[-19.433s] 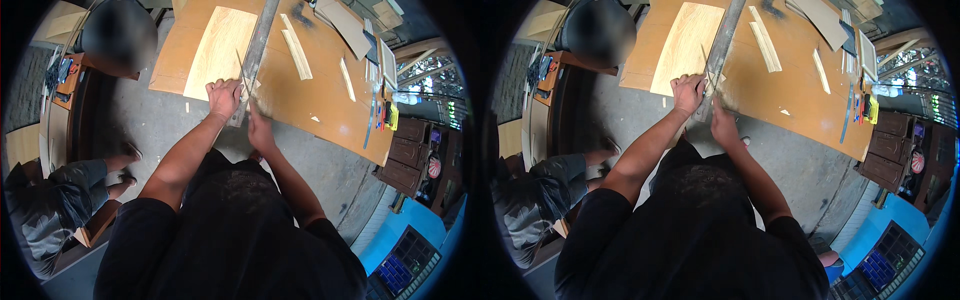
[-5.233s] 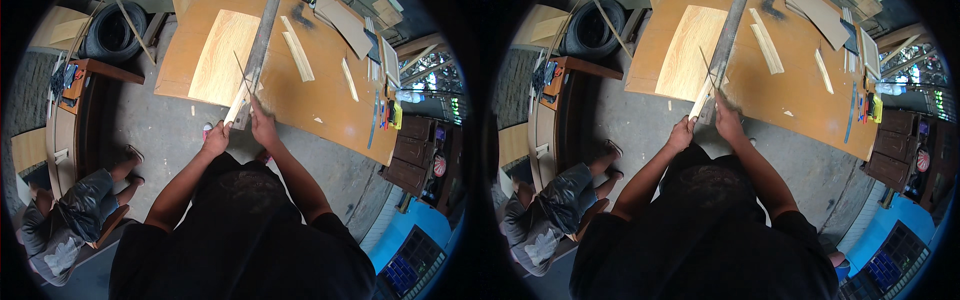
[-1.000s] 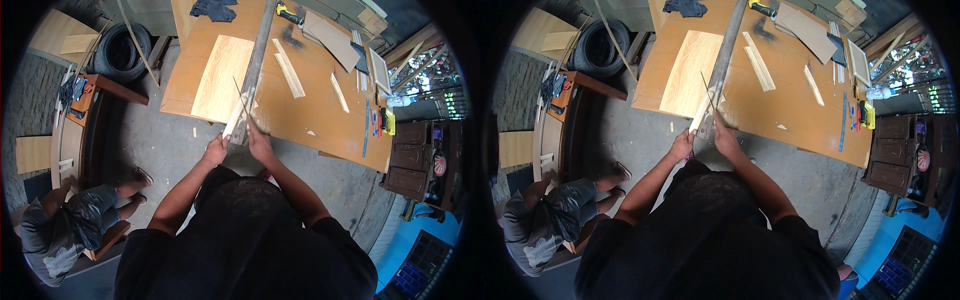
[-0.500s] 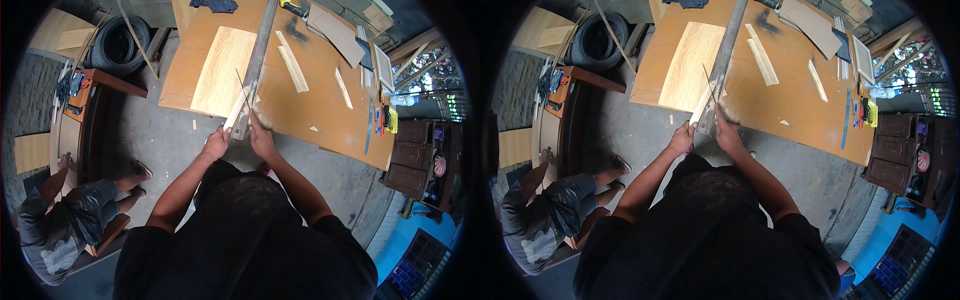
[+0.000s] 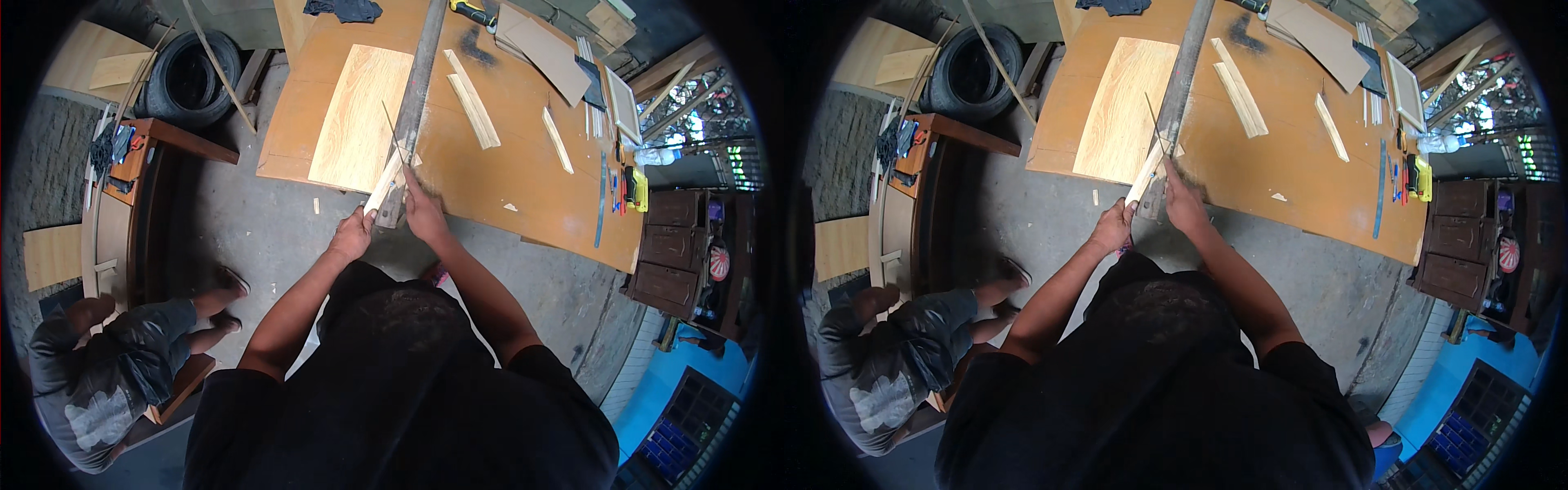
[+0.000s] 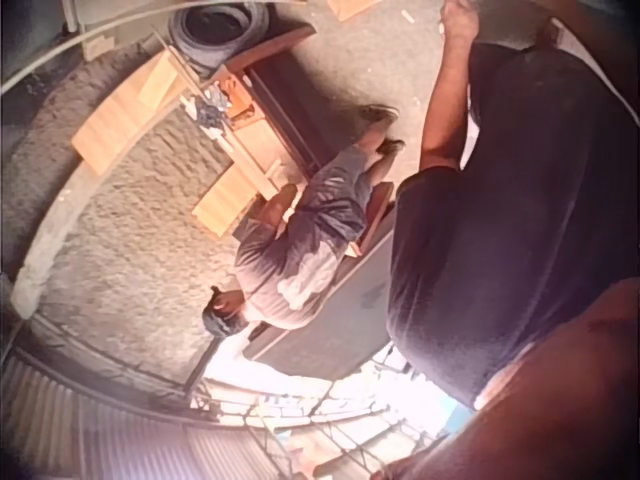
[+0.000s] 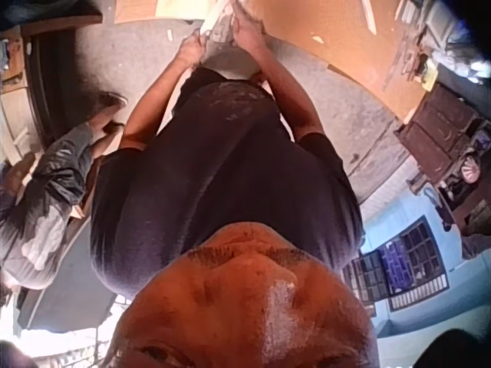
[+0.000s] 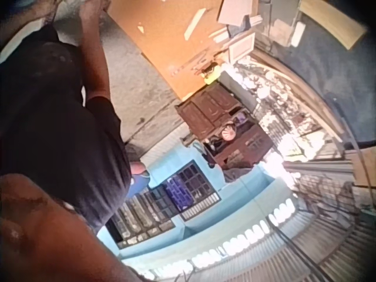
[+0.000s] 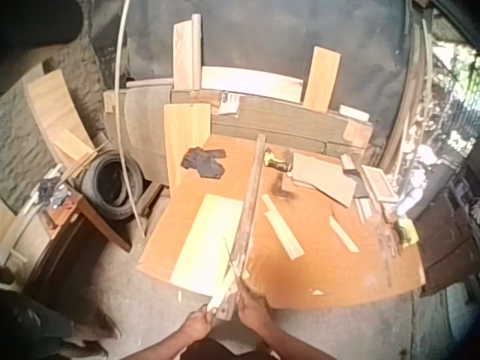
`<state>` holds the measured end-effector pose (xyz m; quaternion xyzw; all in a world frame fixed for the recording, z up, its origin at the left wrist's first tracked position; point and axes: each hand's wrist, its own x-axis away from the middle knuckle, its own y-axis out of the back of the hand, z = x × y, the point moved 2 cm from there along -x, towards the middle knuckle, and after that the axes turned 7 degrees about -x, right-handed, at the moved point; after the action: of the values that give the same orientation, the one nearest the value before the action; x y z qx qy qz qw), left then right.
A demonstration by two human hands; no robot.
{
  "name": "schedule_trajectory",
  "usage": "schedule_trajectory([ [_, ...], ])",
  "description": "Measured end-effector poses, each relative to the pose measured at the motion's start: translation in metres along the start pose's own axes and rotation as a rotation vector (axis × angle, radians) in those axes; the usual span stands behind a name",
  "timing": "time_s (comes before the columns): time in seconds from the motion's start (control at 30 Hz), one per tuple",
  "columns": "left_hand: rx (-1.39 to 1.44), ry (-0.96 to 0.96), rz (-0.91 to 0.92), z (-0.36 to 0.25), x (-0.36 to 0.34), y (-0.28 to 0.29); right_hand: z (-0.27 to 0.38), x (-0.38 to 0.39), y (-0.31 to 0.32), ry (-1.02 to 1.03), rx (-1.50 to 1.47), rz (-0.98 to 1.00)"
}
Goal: Sawing a small rectangular piece of wood using a hand saw on a workbench.
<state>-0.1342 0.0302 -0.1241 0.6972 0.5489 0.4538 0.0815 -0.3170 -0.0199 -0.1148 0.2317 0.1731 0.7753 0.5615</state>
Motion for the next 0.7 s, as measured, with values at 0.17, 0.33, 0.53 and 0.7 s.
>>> schedule_trajectory([
  [0.17,-0.040,0.019,-0.024,0.006,-0.001,-0.003,-0.021,0.053,-0.013,0.104,-0.048,-0.076],
  [0.33,-0.004,0.040,0.007,0.005,0.002,-0.004,-0.025,0.095,-0.007,-0.218,-0.118,0.106],
  [0.53,-0.017,0.012,-0.007,0.002,0.003,-0.005,-0.017,0.010,-0.009,0.023,-0.044,-0.037],
  [0.7,-0.016,0.034,-0.033,0.010,0.003,-0.010,-0.031,0.094,-0.019,0.055,-0.098,-0.046],
])
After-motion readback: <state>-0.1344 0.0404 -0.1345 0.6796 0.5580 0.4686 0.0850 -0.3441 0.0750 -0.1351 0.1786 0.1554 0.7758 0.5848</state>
